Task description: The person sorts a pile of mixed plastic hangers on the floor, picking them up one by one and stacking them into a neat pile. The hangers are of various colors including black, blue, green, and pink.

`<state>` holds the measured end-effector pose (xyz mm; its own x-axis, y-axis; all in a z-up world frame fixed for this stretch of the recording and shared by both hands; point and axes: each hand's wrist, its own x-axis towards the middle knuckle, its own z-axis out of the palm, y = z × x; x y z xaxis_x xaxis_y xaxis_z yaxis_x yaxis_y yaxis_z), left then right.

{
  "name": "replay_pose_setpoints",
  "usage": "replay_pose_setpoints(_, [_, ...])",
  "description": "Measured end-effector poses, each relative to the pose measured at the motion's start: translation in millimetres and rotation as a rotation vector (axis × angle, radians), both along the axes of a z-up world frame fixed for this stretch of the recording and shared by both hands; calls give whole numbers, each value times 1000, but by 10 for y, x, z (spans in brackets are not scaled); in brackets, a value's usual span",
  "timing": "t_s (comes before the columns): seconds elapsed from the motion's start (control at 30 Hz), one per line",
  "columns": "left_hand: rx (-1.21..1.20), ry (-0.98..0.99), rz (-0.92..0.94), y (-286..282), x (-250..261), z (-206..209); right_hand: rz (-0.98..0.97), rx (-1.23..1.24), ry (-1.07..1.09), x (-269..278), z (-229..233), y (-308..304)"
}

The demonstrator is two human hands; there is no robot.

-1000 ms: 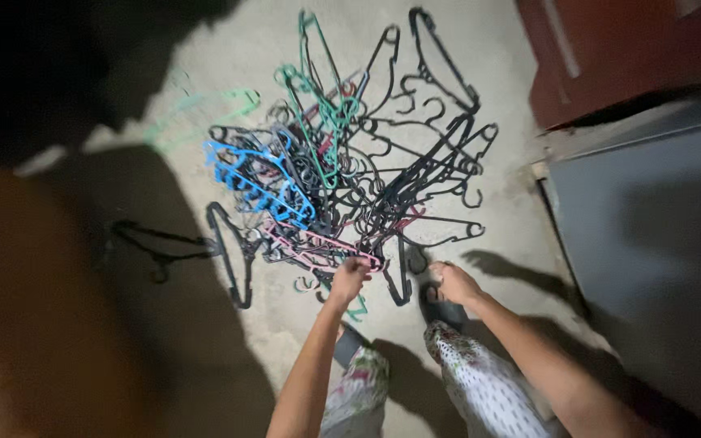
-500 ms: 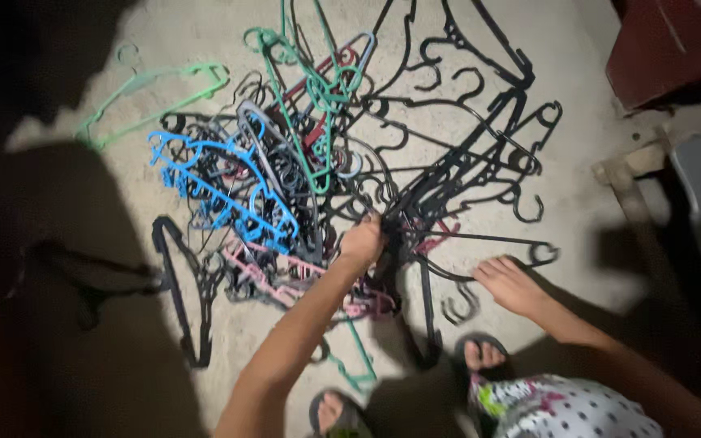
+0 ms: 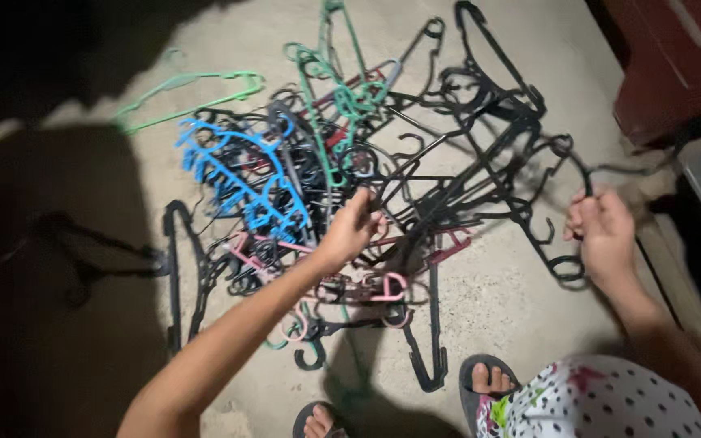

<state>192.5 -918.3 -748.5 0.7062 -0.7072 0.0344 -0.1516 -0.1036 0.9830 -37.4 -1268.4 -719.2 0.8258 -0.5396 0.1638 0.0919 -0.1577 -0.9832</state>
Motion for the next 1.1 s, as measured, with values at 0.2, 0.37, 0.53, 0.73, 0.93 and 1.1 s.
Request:
replay_pose_setpoints(0.2, [-237, 316, 503, 299, -185, 240, -62, 105, -137, 623, 591, 351])
replay_pose_setpoints(0.37, [-503, 271, 743, 498, -250, -110, 88, 174, 232, 1269, 653, 518])
replay_pose_setpoints(0.53, [-648, 531, 916, 460, -305, -731, 351, -127, 408, 1672, -101, 1025])
replay_pose_setpoints(0.73, [-667, 506, 919, 243, -403, -1065, 590, -27, 586, 1530, -908, 1590])
replay_pose_setpoints(0.93, [-601, 518, 910, 232, -556, -947, 495, 269, 538, 1246, -858, 1766])
replay_pose_setpoints(1.1, [-550, 436, 890, 273, -608, -828, 513, 161, 621, 1034, -655, 1850])
